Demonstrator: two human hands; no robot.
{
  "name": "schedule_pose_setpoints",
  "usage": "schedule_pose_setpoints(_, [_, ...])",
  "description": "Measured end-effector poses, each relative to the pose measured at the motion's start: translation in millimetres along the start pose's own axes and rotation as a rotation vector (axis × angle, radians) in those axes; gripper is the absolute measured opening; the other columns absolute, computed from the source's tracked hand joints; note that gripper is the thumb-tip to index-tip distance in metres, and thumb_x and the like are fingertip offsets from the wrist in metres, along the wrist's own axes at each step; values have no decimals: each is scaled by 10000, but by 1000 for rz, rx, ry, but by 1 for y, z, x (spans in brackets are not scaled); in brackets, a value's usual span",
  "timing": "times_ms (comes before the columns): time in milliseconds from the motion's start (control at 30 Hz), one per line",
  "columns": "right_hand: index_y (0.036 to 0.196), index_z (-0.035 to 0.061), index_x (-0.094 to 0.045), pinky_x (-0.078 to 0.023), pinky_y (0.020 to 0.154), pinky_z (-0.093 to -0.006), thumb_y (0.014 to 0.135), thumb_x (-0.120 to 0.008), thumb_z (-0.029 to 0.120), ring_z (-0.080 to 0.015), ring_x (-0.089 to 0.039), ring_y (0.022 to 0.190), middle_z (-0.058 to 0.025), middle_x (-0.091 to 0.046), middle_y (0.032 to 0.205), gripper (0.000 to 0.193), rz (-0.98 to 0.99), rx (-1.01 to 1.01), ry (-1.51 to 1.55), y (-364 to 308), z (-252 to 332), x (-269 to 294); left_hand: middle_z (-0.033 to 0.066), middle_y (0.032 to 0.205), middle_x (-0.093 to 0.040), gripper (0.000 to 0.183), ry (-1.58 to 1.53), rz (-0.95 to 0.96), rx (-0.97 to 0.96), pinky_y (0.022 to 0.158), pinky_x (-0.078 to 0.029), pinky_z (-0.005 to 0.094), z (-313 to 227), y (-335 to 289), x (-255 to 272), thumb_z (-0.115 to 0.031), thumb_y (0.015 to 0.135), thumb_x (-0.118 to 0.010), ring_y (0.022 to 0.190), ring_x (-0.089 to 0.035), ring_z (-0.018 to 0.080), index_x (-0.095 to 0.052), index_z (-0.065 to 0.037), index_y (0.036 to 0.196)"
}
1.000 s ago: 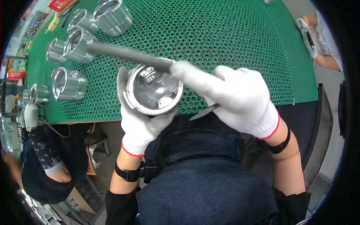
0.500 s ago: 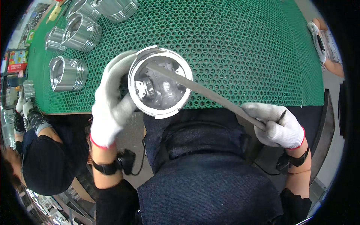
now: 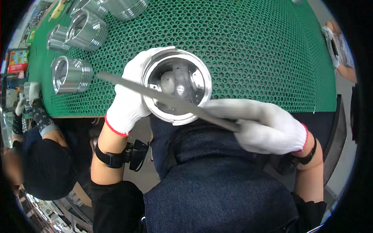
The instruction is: The person is using a metal file to deburr and smooth the edges of aluminum pistons on a workbench.
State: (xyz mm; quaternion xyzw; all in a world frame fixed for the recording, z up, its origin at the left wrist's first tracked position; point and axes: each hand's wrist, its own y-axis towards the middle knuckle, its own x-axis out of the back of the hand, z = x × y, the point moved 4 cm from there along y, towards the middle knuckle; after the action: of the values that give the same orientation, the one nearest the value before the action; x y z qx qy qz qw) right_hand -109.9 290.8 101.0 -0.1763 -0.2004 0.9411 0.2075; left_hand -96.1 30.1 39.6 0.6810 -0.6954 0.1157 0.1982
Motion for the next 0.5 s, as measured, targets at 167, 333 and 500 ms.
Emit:
schedule_pose_setpoints(167, [1534, -58, -385, -531, 912, -325, 958, -576, 226, -201, -644, 1019, -215, -600, 1381, 670, 52, -103, 75, -25, -2, -6, 173, 1151, -708, 480, 21, 33, -26, 933, -550, 421, -3, 3, -1, -320, 856, -748, 1050, -688, 339, -681, -44, 1243])
schedule_pose_setpoints(333, [1535, -54, -372, -402, 724, -262, 990, -585, 257, -113, -495, 831, -61, -543, 1033, 662, 33, -18, 179, 9, -3, -14, 172, 1156, -710, 559, 134, 6, -71, 940, -552, 422, -9, 4, -1, -328, 806, -760, 1062, -687, 349, -664, -51, 1283])
schedule_pose_setpoints(500, [1504, -76, -411, -311, 1096, -381, 978, -582, 200, -257, -419, 1303, -174, -455, 1424, 618, -483, 318, -216, -2, 5, 16, 187, 1188, -697, 509, 260, -106, -298, 930, -550, 414, -33, -2, 6, -193, 835, -757, 1064, -685, 354, -647, -47, 1310])
